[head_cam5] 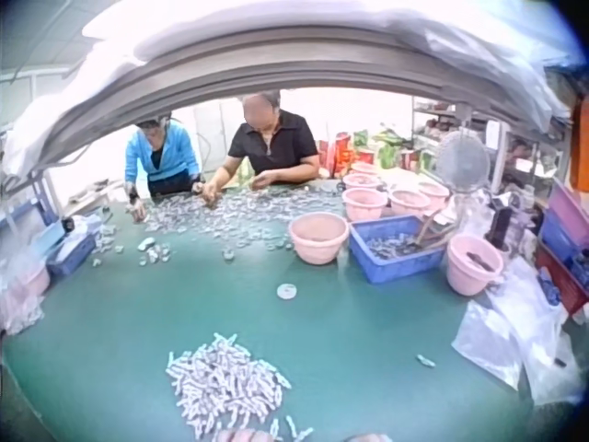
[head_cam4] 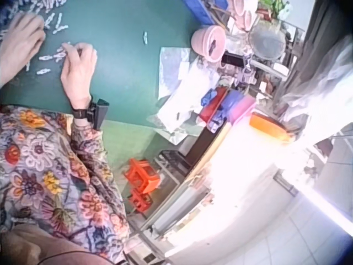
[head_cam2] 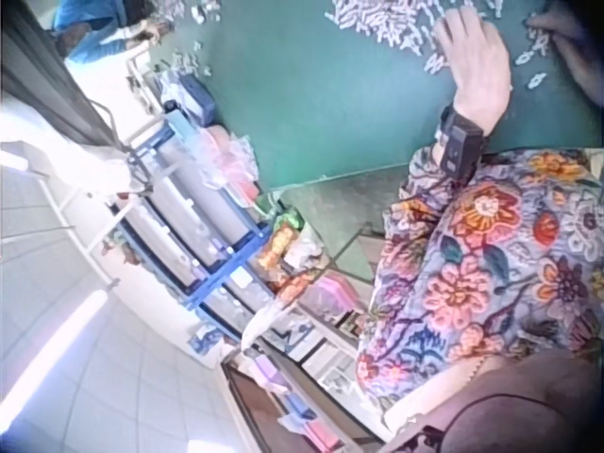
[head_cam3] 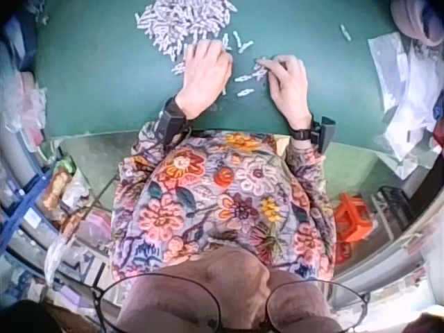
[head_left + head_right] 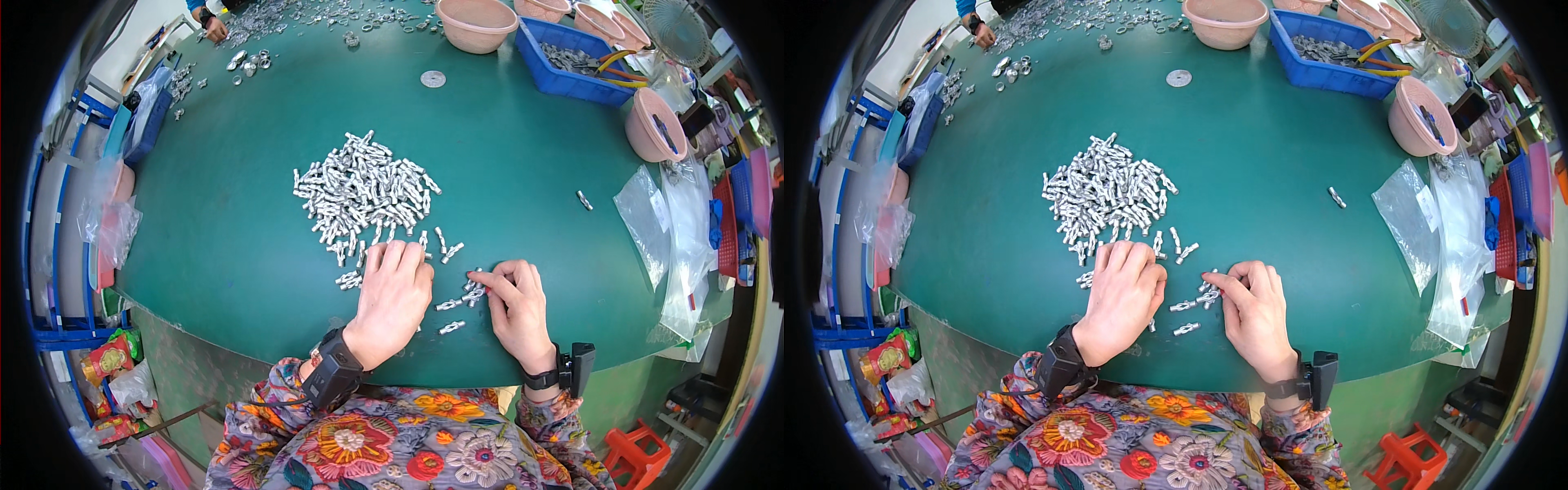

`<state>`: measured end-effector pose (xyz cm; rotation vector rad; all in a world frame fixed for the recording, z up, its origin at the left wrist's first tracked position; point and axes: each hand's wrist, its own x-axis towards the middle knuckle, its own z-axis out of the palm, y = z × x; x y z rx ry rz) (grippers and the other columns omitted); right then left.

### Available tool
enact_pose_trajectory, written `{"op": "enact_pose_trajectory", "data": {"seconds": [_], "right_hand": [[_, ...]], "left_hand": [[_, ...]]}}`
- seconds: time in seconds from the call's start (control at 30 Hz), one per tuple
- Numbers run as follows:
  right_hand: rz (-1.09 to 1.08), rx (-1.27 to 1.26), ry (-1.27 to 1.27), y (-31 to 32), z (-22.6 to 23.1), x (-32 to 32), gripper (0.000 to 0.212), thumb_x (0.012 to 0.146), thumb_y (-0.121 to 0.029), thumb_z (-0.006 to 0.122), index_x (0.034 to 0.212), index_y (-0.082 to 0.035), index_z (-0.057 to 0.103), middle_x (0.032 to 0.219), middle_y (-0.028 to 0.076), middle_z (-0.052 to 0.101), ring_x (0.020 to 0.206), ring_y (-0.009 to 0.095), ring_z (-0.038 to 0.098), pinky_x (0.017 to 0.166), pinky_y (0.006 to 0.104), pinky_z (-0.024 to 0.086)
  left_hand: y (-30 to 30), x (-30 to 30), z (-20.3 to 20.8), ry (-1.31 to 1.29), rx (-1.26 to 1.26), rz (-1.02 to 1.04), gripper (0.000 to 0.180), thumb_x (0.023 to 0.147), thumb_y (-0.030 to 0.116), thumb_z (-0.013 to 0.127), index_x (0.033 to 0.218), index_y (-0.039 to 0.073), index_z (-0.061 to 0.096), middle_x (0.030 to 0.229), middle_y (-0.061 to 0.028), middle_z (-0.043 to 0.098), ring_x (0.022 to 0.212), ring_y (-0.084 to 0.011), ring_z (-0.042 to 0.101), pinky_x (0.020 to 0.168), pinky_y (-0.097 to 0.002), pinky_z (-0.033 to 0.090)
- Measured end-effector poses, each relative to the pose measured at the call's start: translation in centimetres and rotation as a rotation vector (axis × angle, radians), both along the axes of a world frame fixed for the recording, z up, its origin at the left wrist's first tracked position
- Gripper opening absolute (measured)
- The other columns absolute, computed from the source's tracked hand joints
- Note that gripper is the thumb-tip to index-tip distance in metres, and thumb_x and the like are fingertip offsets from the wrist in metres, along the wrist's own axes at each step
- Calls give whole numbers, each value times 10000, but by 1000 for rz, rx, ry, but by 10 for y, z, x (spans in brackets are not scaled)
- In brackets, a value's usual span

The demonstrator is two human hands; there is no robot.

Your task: Sorting small metal components on a workbench and putting on orange finger cots to handle parts.

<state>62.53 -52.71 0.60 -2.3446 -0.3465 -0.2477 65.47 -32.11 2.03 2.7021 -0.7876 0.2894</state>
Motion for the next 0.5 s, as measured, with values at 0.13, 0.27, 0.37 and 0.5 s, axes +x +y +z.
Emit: {"op": "enact_pose_trajectory", "data": {"seconds": [0.13,0.27,0.37,0.5], "right_hand": [[-2,35,14,0,1,0,309,762,48,636,1018,-113,698,900,61,526,839,252,512,738,351,436],[-21,65,24,-1,5,-4,300,759,31,655,1021,-107,700,903,58,529,844,245,517,746,346,440],[-4,53,67,2,8,-7,316,757,26,657,1033,-119,705,963,56,554,896,251,523,784,363,436],[60,-72,-56,23,16,-2,392,730,37,637,1066,-152,710,1140,76,557,1043,286,517,872,394,423]], "left_hand": [[3,3,0,59,-35,-10,144,687,45,715,783,78,613,927,-57,501,952,-252,482,852,-387,378],[12,1,0,126,-180,-6,144,697,27,727,796,67,631,920,-56,510,938,-254,482,830,-376,381],[19,-3,0,126,-211,29,134,717,32,733,816,59,647,914,-55,521,925,-254,489,822,-372,383],[26,-6,-2,123,-230,50,123,737,44,736,841,58,671,915,-50,535,913,-251,497,819,-370,386]]}}
